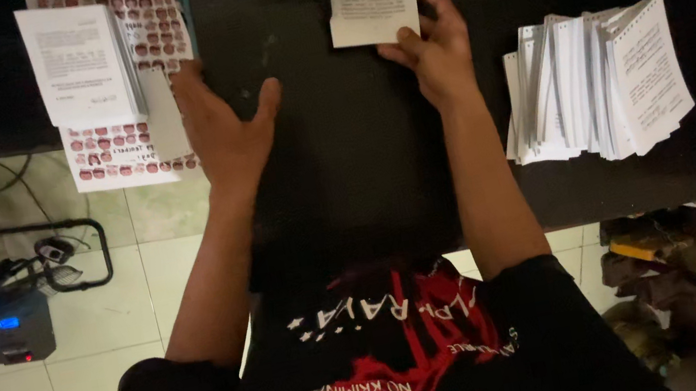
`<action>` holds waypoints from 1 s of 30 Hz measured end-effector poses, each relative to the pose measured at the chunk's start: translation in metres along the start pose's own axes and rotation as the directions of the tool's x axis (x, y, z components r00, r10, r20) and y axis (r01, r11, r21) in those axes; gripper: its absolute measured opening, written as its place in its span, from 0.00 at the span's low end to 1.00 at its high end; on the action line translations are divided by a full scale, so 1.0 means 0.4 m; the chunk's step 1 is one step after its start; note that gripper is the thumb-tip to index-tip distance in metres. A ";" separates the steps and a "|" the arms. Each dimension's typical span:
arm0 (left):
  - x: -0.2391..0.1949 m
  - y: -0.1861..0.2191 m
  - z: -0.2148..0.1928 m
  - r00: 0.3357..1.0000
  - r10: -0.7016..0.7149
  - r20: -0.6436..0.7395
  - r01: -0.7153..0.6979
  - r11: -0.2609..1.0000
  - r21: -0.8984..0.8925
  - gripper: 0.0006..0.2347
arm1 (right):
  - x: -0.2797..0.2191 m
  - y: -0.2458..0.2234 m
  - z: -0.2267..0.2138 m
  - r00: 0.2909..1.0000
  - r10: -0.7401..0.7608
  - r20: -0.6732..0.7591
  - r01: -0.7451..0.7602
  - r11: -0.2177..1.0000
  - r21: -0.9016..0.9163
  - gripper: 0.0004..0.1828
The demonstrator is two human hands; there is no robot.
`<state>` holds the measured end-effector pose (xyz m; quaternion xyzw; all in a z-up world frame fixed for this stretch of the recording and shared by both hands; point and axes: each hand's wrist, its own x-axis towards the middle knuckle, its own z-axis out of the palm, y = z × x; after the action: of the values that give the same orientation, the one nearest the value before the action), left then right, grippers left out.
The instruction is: The person sorts a stack of papers on a black table, picking up individual sheets, folding them in half, and placing them into a separate pile. The person repeats this process for multiple sheets, handling them one at a time.
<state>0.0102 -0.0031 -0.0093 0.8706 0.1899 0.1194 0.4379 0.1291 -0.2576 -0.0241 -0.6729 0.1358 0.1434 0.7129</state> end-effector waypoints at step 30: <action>-0.004 0.004 -0.005 0.997 -0.060 -0.041 0.060 0.998 -0.011 0.31 | -0.011 -0.004 0.004 1.000 -0.022 0.015 0.022 1.000 0.006 0.29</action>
<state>0.0085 -0.0034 -0.0069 0.8597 0.2241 0.1250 0.4416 0.1259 -0.2562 -0.0208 -0.6713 0.1234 0.1400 0.7173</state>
